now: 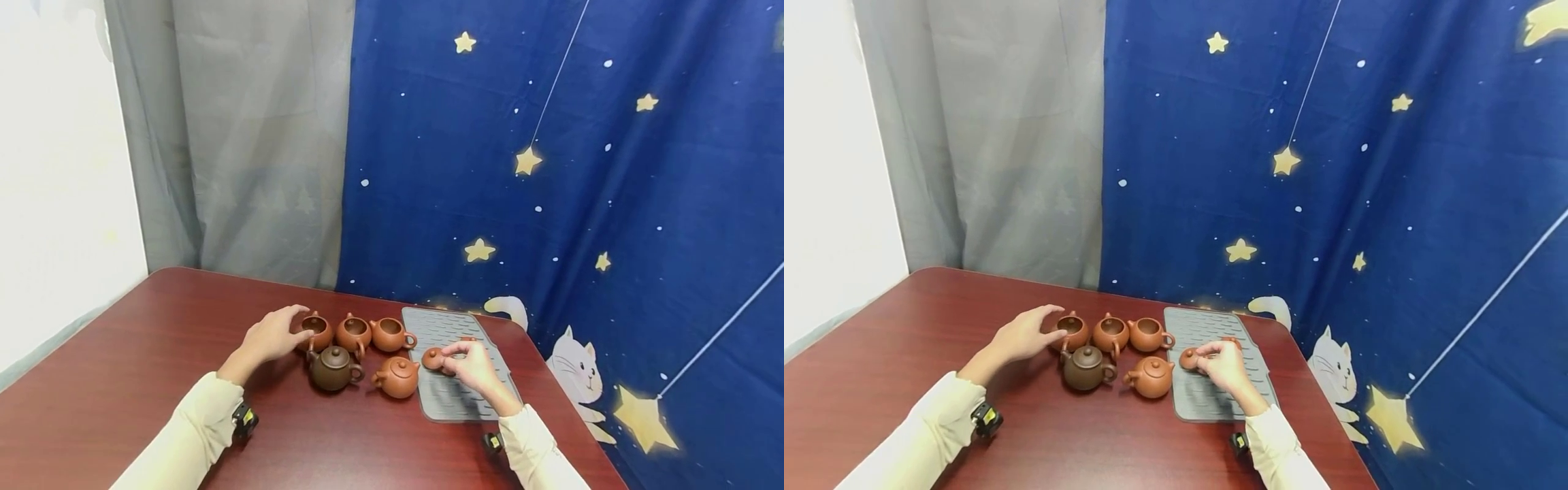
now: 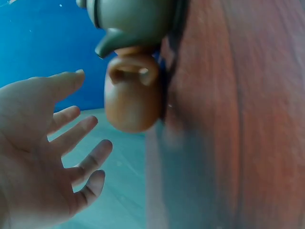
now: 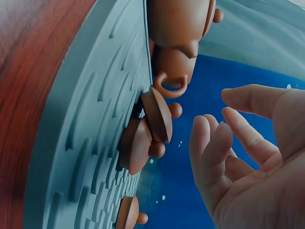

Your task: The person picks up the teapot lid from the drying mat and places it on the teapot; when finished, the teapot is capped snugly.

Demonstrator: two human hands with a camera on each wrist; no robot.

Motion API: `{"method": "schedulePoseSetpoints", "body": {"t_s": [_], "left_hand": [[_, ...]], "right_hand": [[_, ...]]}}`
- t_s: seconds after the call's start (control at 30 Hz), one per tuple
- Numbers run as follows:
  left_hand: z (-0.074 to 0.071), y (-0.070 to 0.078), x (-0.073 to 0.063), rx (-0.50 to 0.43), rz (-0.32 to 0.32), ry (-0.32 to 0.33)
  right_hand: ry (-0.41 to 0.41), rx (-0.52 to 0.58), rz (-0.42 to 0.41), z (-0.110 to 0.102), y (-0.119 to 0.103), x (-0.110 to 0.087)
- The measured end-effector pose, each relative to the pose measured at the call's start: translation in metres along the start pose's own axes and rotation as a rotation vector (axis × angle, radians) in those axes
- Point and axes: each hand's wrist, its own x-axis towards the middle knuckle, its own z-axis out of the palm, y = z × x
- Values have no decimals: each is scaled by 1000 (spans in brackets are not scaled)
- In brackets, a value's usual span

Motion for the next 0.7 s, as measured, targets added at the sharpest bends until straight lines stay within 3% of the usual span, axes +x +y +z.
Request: {"method": "schedulePoseSetpoints", "body": {"t_s": [0.27, 0.5, 0.7], "left_hand": [[10, -10, -2, -7, -37, -55], [11, -16, -4, 7, -71, -82], [14, -16, 2, -31, -65, -110]], "right_hand": [[35, -101, -7, 6, 4, 11], [-4, -170, -36, 19, 0, 22], [-10, -225, -23, 19, 1, 27]]}}
